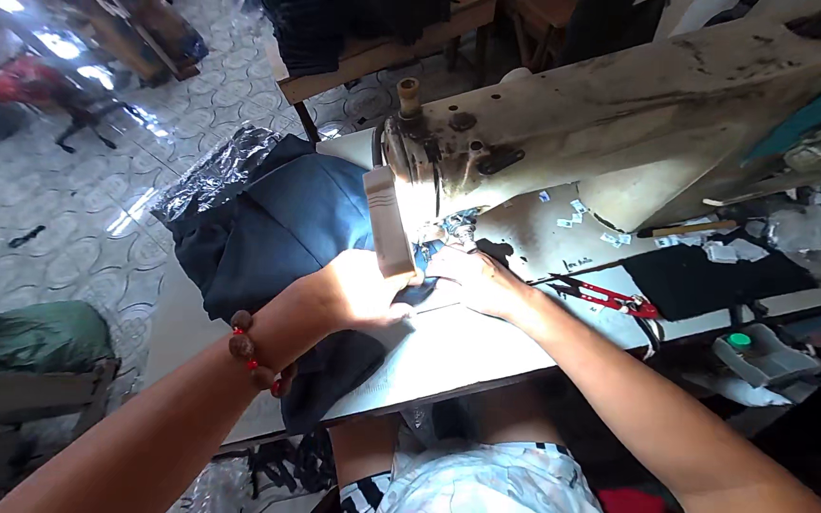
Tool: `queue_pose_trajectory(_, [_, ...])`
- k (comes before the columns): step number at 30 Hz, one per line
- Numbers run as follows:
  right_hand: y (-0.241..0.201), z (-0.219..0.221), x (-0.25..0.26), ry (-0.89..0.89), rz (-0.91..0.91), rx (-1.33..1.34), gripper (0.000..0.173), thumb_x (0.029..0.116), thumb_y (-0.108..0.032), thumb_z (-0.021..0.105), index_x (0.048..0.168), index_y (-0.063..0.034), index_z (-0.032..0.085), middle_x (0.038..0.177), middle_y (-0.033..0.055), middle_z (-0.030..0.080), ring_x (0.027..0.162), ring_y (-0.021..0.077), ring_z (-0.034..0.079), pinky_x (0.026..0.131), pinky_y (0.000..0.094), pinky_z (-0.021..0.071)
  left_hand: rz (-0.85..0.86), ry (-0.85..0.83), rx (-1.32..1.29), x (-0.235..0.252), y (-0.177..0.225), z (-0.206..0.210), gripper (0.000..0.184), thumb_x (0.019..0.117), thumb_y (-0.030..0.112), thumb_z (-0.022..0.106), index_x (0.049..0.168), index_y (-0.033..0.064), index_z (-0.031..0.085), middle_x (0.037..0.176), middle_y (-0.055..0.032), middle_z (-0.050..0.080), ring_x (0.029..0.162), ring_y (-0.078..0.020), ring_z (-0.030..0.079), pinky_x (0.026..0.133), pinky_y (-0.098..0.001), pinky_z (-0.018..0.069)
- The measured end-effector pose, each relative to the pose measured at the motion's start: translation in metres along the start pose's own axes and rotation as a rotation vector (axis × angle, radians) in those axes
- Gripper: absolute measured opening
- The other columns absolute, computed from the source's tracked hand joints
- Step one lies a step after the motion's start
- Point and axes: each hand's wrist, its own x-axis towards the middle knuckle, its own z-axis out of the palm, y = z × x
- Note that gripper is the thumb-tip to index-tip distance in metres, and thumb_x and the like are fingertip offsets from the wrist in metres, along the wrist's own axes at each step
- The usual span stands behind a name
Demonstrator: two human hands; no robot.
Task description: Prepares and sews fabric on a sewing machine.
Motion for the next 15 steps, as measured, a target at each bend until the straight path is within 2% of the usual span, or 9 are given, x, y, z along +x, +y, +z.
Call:
queue_pose_trajectory(2, [-0.001, 0.000, 0.001, 0.012, -0.025, -0.009, 0.018, 0.0951, -0.010, 0.060, 0.102, -0.0060, 0.076, 0.101, 0.0112, 0.070, 0.104, 0.0264, 0.067, 0.097, 0.0392, 0.0524, 0.002, 0.123, -0.109, 0.000, -0.008, 0.007, 0.023, 0.0963, 0.034, 0.063, 0.097, 0.0131, 0.073, 0.079, -0.0042, 0.067, 0.075, -0.0204, 0.067, 0.063, -0.0441, 0.0537])
queue_pose_trajectory(4, [-0.002, 0.000, 0.001, 0.057, -0.054, 0.027, 0.017, 0.0957, -0.011, 0.060, 0.100, -0.0052, 0.075, 0.101, 0.0104, 0.072, 0.104, 0.0248, 0.068, 0.097, 0.0385, 0.0529, -0.075, 0.207, -0.231, -0.004, -0.007, 0.011, 0.019, 0.0970, 0.033, 0.062, 0.098, 0.0148, 0.064, 0.077, 0.0000, 0.061, 0.070, -0.0135, 0.062, 0.060, -0.0363, 0.0513])
queue_pose_trajectory(6, [-0.005, 0.000, -0.001, 0.095, -0.063, 0.096, 0.018, 0.0968, -0.011, 0.059, 0.102, -0.0039, 0.075, 0.104, 0.0103, 0.073, 0.106, 0.0230, 0.068, 0.099, 0.0366, 0.0523, -0.182, 0.246, -0.222, -0.009, 0.002, 0.014, 0.029, 0.0938, 0.041, 0.067, 0.114, 0.0196, 0.061, 0.081, -0.0004, 0.063, 0.070, -0.0152, 0.062, 0.059, -0.0396, 0.0518])
queue_pose_trajectory(7, [-0.006, 0.000, -0.002, 0.098, -0.060, 0.106, 0.019, 0.0964, -0.011, 0.059, 0.102, -0.0035, 0.076, 0.103, 0.0110, 0.073, 0.105, 0.0235, 0.069, 0.099, 0.0367, 0.0525, -0.207, 0.281, -0.167, -0.009, 0.005, 0.018, 0.038, 0.0904, 0.043, 0.070, 0.121, 0.0223, 0.063, 0.088, -0.0027, 0.067, 0.074, -0.0194, 0.065, 0.062, -0.0443, 0.0525])
queue_pose_trajectory(8, [-0.006, 0.001, -0.003, 0.083, -0.053, 0.101, 0.019, 0.0960, -0.010, 0.059, 0.101, -0.0034, 0.076, 0.103, 0.0116, 0.073, 0.105, 0.0245, 0.069, 0.099, 0.0376, 0.0525, -0.215, 0.307, -0.097, -0.009, 0.007, 0.022, 0.040, 0.0881, 0.043, 0.073, 0.123, 0.0238, 0.066, 0.094, -0.0045, 0.070, 0.080, -0.0234, 0.068, 0.065, -0.0479, 0.0535])
queue_pose_trajectory(10, [-0.005, 0.000, -0.003, 0.055, -0.048, 0.081, 0.018, 0.0954, -0.010, 0.060, 0.099, -0.0032, 0.076, 0.101, 0.0124, 0.073, 0.104, 0.0260, 0.068, 0.097, 0.0393, 0.0526, -0.209, 0.344, 0.046, -0.008, 0.009, 0.029, 0.035, 0.0872, 0.036, 0.078, 0.117, 0.0186, 0.074, 0.098, -0.0095, 0.072, 0.089, -0.0310, 0.069, 0.074, -0.0519, 0.0547])
queue_pose_trajectory(12, [-0.005, -0.002, -0.001, 0.023, -0.044, 0.067, 0.018, 0.0961, -0.012, 0.060, 0.099, -0.0038, 0.076, 0.100, 0.0118, 0.072, 0.104, 0.0259, 0.068, 0.097, 0.0396, 0.0517, -0.182, 0.401, 0.144, -0.007, 0.012, 0.034, 0.022, 0.0904, 0.027, 0.077, 0.105, 0.0107, 0.077, 0.089, -0.0130, 0.070, 0.086, -0.0350, 0.068, 0.073, -0.0521, 0.0542])
queue_pose_trajectory(13, [-0.005, -0.002, -0.001, 0.014, -0.051, 0.064, 0.017, 0.0958, -0.012, 0.060, 0.097, -0.0044, 0.075, 0.098, 0.0110, 0.071, 0.103, 0.0255, 0.067, 0.096, 0.0390, 0.0516, -0.168, 0.418, 0.166, -0.007, 0.016, 0.037, 0.017, 0.0927, 0.025, 0.073, 0.099, 0.0099, 0.077, 0.084, -0.0126, 0.068, 0.084, -0.0347, 0.067, 0.072, -0.0512, 0.0536])
queue_pose_trajectory(15, [-0.002, -0.002, -0.003, 0.002, -0.075, 0.070, 0.016, 0.0948, -0.010, 0.061, 0.097, -0.0049, 0.076, 0.100, 0.0106, 0.071, 0.105, 0.0253, 0.067, 0.098, 0.0385, 0.0513, -0.165, 0.360, 0.158, -0.005, 0.028, 0.043, 0.019, 0.0972, 0.025, 0.067, 0.089, 0.0112, 0.076, 0.081, -0.0104, 0.066, 0.083, -0.0333, 0.066, 0.070, -0.0500, 0.0521])
